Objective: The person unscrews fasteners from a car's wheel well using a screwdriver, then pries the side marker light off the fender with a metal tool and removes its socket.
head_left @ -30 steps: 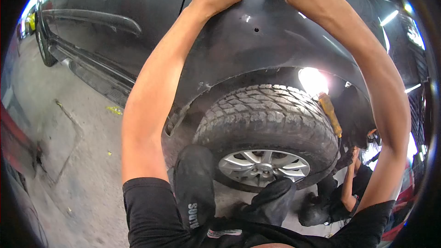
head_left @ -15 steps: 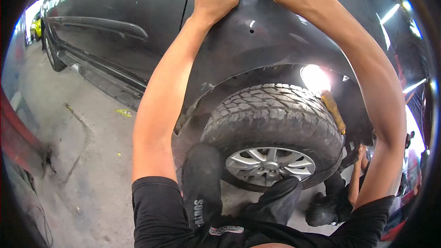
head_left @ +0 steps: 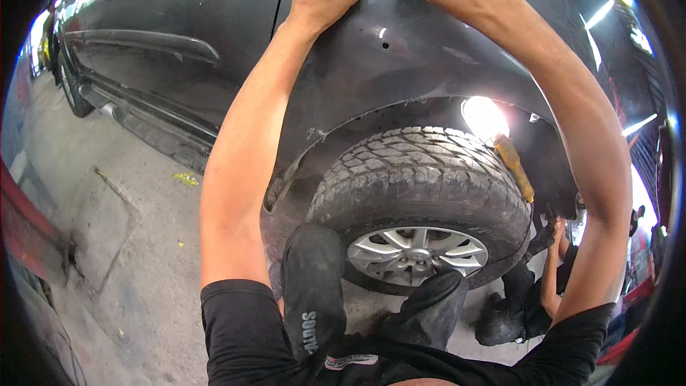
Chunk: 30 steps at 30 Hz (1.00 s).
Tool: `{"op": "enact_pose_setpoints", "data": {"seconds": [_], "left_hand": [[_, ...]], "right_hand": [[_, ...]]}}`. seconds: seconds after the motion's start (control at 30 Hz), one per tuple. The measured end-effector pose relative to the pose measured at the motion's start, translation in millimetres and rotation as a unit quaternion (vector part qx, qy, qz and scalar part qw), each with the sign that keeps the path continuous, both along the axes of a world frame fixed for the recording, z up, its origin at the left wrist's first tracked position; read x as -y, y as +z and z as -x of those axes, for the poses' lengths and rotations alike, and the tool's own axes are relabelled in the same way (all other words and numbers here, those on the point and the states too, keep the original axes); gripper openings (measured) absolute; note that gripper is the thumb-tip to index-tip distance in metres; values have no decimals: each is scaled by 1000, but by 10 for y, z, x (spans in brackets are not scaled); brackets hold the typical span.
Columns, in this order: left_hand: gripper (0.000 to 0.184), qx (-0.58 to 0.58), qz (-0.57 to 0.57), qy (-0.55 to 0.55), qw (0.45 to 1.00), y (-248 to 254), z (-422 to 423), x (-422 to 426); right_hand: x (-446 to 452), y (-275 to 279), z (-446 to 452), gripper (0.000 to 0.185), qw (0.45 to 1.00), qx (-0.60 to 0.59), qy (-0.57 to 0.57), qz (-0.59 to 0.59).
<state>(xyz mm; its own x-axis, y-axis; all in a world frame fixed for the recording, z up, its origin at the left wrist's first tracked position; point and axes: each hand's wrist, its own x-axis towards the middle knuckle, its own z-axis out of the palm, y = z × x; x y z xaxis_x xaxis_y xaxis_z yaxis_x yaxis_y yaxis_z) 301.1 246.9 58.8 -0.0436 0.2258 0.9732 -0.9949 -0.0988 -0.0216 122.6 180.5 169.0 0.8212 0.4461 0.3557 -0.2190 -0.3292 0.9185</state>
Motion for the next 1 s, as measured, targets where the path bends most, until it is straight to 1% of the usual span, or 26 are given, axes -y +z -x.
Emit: {"op": "enact_pose_setpoints", "data": {"seconds": [0.03, 0.1, 0.2, 0.33, 0.43, 0.5, 0.63, 0.73, 0.8, 0.83, 0.9, 0.93, 1.0], "left_hand": [[36, 0, 0, -1, 1000, 1, 1, 0], [36, 6, 7, -1, 1000, 4, 11, -1], [37, -9, 0, -20, 1000, -4, 32, 4], [39, 9, 10, 5, 1000, 17, 0, -32], [40, 9, 5, -13, 1000, 21, 23, 17], [42, 6, 11, 2, 1000, 1, 23, -3], [45, -2, 0, 0, 1000, -12, 50, -13], [47, -16, 21, -3, 1000, -65, 95, -6], [38, -38, 13, -39, 998, -82, 106, -27], [38, -33, 8, -34, 999, -97, 63, -30], [30, 9, -2, -27, 1000, -98, -28, -77], [30, 12, -5, -24, 1000, -68, -27, -115], [28, -46, -30, -69, 996, -33, -2, -168]], "right_hand": [[-6, 6, -10, 17, 1000, 0, -1, 0], [-21, 20, -53, 17, 999, -1, -43, -19], [13, 15, -45, 17, 1000, -4, -18, -12], [16, 11, -81, 18, 999, 7, -25, -21], [30, 23, -51, 17, 1000, -5, -22, -1], [-26, 1, -68, 17, 999, -1, -45, -14], [-44, -2, -50, 17, 999, -8, -18, -27], [-9, -19, -51, 16, 1000, 2, 5, -27], [-19, 24, -26, 15, 999, -35, 22, -23], [-109, 53, 57, 15, 999, -30, 28, -28], [-287, 133, 318, 14, 999, 3, -30, -23], [-310, 163, 416, 14, 999, 7, -28, -27], [-268, 167, 603, 16, 997, 58, -43, -31]]}}
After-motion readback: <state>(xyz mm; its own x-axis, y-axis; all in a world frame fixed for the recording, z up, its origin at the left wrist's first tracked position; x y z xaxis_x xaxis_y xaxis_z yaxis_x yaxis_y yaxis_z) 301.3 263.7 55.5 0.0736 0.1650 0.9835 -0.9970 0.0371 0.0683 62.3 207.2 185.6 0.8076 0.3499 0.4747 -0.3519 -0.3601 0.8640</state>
